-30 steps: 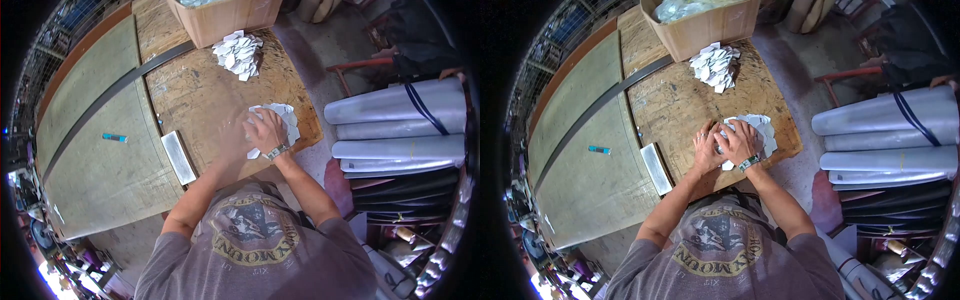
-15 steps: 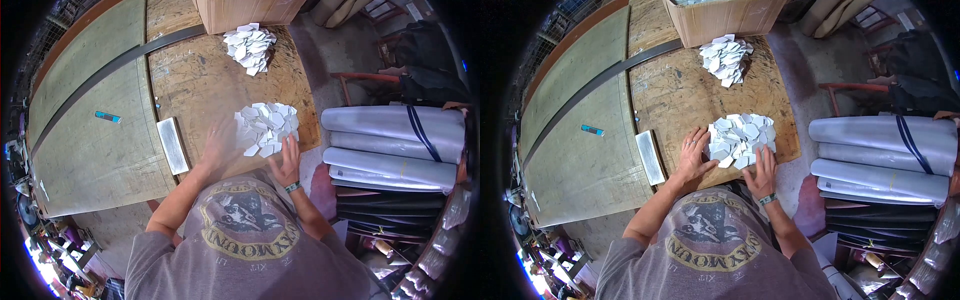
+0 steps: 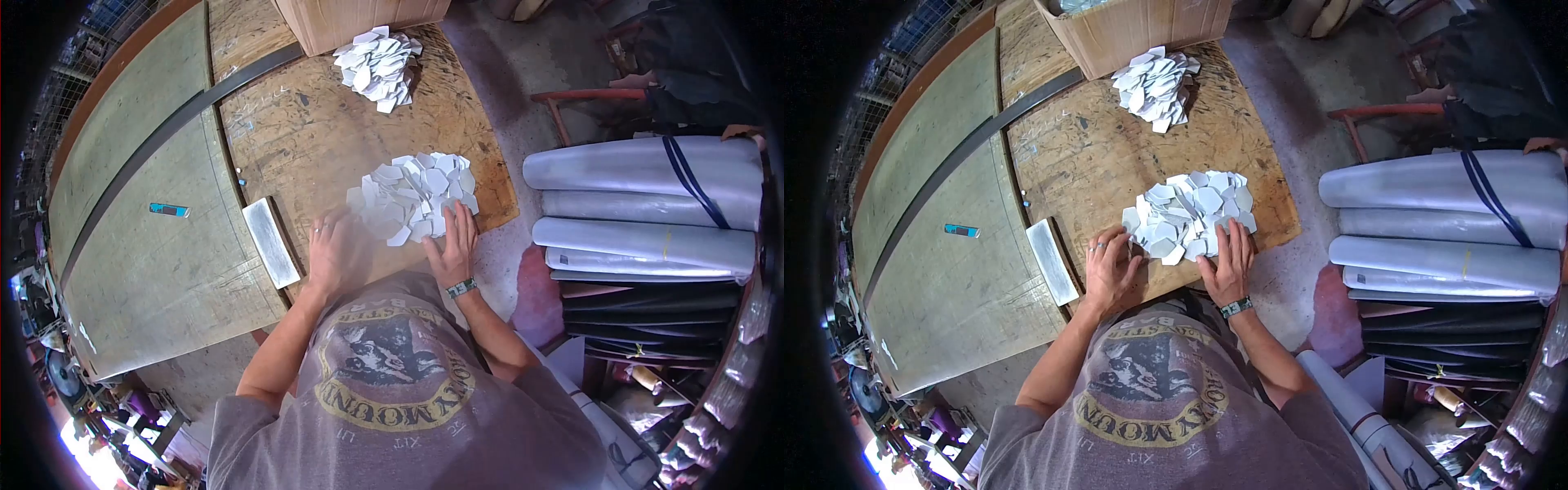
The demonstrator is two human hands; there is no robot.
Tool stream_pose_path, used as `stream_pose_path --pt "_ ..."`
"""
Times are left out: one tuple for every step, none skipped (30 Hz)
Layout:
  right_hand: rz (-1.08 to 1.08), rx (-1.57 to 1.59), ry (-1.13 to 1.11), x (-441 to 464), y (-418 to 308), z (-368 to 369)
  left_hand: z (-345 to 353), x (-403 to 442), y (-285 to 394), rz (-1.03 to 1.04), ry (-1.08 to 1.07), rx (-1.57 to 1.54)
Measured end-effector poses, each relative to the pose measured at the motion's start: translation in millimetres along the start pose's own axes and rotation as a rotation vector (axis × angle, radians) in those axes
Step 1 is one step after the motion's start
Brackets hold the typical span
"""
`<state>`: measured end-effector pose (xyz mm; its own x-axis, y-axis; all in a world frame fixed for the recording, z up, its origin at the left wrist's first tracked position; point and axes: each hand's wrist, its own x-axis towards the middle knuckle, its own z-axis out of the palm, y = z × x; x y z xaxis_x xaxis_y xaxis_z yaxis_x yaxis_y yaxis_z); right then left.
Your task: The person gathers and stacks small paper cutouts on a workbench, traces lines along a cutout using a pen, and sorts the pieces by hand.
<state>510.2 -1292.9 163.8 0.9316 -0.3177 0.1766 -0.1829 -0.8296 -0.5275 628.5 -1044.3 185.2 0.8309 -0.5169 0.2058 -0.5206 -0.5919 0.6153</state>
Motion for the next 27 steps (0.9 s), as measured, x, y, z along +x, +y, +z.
stream_pose_path --pt "-0.005 0.004 0.008 -3 2 0 -3 -4 1 0.000 -0.010 -0.010" --pt "-0.011 0.009 0.014 -7 4 0 -8 -10 3 -0.004 -0.019 -0.020" --pt "-0.017 0.015 0.017 -11 4 1 -12 -14 5 -0.010 -0.029 -0.029" --pt "-0.027 0.025 0.005 -14 2 2 -16 -16 10 -0.018 -0.026 -0.046" --pt "-0.036 0.035 -0.007 -17 -1 2 -17 -22 11 -0.021 -0.033 -0.056" --pt "-0.047 0.043 -0.019 -19 -4 1 -17 -26 11 -0.024 -0.037 -0.066" --pt "-0.066 0.061 -0.022 -20 -9 1 -19 -28 14 -0.027 -0.039 -0.078" --pt "-0.087 0.078 -0.025 -19 -16 1 -23 -31 17 -0.010 -0.026 -0.084" --pt "-0.111 0.097 -0.030 -17 -22 1 -29 -34 19 -0.018 -0.048 -0.104" --pt "-0.134 0.103 -0.034 -13 -30 -1 -37 -39 21 -0.030 -0.068 -0.123" --pt "-0.158 0.094 -0.022 -10 -34 1 -42 -48 21 -0.043 -0.088 -0.141" --pt "-0.181 0.085 -0.010 -6 -35 3 -45 -61 18 -0.105 -0.076 -0.165" --pt "-0.203 0.074 0.003 -2 -37 5 -53 -72 17 -0.155 -0.071 -0.189" --pt "-0.208 0.070 0.057 5 -39 4 -65 -83 18 -0.205 -0.067 -0.216" --pt "-0.201 0.070 0.085 11 -42 6 -76 -95 19 -0.252 -0.063 -0.243" --pt "-0.192 0.065 0.119 17 -45 7 -85 -109 18 -0.292 -0.022 -0.250" --pt "-0.182 0.051 0.160 21 -49 4 -91 -127 15 -0.320 0.018 -0.240" --pt "-0.211 0.024 0.192 21 -58 1 -95 -147 9 -0.334 0.054 -0.236" --pt "-0.256 0.069 0.193 18 -66 1 -99 -165 3 -0.354 0.066 -0.241" --pt "-0.282 0.113 0.161 9 -76 4 -102 -183 -2 -0.374 0.078 -0.246" --pt "-0.304 0.159 0.129 -3 -89 9 -104 -210 -10 -0.421 0.069 -0.267" --pt "-0.336 0.157 0.095 -17 -105 12 -107 -237 -18 -0.469 0.061 -0.287" --pt "-0.347 0.183 0.050 -37 -124 20 -105 -269 -31 -0.530 0.057 -0.318" --pt "-0.356 0.208 0.004 -57 -143 28 -107 -297 -41 -0.705 0.002 -0.366" --pt "-0.354 0.261 -0.052 -77 -162 38 -109 -329 -51 -0.888 -0.042 -0.409" --pt "-0.371 0.275 -0.109 -92 -184 41 -100 -381 -79 -0.916 -0.032 -0.457" --pt "-0.389 0.293 -0.168 -107 -208 45 -91 -432 -107 -0.943 -0.020 -0.505"
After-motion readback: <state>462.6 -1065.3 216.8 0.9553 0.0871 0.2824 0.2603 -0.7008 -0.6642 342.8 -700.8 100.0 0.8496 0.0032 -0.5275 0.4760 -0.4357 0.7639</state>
